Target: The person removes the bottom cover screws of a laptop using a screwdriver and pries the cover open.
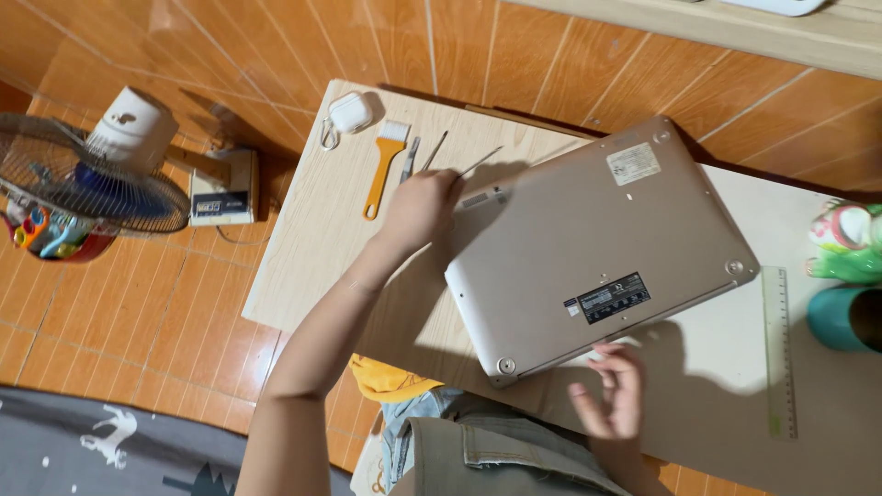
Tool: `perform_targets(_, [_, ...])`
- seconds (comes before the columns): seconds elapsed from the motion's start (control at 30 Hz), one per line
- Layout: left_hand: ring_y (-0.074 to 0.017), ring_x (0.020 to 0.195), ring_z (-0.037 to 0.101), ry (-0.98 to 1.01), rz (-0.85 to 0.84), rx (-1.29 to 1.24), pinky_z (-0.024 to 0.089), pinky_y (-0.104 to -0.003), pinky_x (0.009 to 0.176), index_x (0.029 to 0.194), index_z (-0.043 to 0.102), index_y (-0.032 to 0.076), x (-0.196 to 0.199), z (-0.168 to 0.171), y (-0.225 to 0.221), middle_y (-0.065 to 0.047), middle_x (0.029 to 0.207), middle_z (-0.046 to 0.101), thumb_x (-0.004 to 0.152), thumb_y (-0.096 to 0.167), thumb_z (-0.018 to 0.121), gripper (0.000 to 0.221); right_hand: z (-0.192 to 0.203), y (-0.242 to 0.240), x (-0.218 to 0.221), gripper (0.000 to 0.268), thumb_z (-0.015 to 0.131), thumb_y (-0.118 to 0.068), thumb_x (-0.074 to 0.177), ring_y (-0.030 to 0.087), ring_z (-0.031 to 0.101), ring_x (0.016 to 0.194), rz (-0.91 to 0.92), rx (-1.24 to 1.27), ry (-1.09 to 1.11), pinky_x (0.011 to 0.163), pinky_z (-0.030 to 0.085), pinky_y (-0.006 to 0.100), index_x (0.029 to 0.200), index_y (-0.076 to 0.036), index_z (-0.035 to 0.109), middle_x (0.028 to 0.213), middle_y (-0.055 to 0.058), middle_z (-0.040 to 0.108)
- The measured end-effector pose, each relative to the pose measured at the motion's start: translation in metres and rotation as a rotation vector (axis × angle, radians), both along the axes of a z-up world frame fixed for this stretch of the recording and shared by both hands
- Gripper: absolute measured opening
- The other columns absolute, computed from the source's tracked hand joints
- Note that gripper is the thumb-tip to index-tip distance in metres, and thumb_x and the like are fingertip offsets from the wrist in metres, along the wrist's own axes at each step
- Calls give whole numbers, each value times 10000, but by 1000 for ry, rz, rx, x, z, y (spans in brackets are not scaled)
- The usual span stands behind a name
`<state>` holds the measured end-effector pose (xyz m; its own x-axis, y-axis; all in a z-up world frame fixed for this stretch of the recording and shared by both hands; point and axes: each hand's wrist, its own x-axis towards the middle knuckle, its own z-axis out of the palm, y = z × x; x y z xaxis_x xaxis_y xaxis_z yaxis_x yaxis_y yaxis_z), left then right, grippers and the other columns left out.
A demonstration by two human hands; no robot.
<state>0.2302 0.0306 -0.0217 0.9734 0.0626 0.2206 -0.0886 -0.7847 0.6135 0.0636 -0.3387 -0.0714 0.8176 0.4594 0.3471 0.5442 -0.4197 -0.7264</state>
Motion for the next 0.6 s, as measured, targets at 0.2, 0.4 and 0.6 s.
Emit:
perform_targets(0.2, [-402, 779, 683, 34, -74, 174, 561, -518, 699, 896, 733, 56, 57, -46, -38, -215, 810, 701, 980, 297, 607, 285, -7, -26, -12, 446, 524, -25, 913, 320, 499, 1358, -513, 1006, 906, 1165, 377, 553, 1358, -27, 492, 1447, 161, 527])
perform_targets(0.4, [-365, 815, 697, -69, -63, 337, 583, -470, 669, 785, 733, 28, 10, -48, -34, -193, 822, 697, 881, 210, 641, 225, 10, -22, 0, 681, 448, 17, 885, 384, 418, 1449, -384, 1025, 946, 1171, 345, 560, 1558, -33, 352, 1538, 277, 437])
perform_targets(0.6, [-325, 750, 697, 170, -25, 278, 580, -449, 613, 952, 689, 22, -73, -28, -40, -156, 778, 676, 925, 148, 611, 151, 12, -48, 15, 773, 446, 13, 843, 350, 396, 1470, -489, 736, 933, 1150, 362, 520, 1591, -38, 258, 1568, 258, 409])
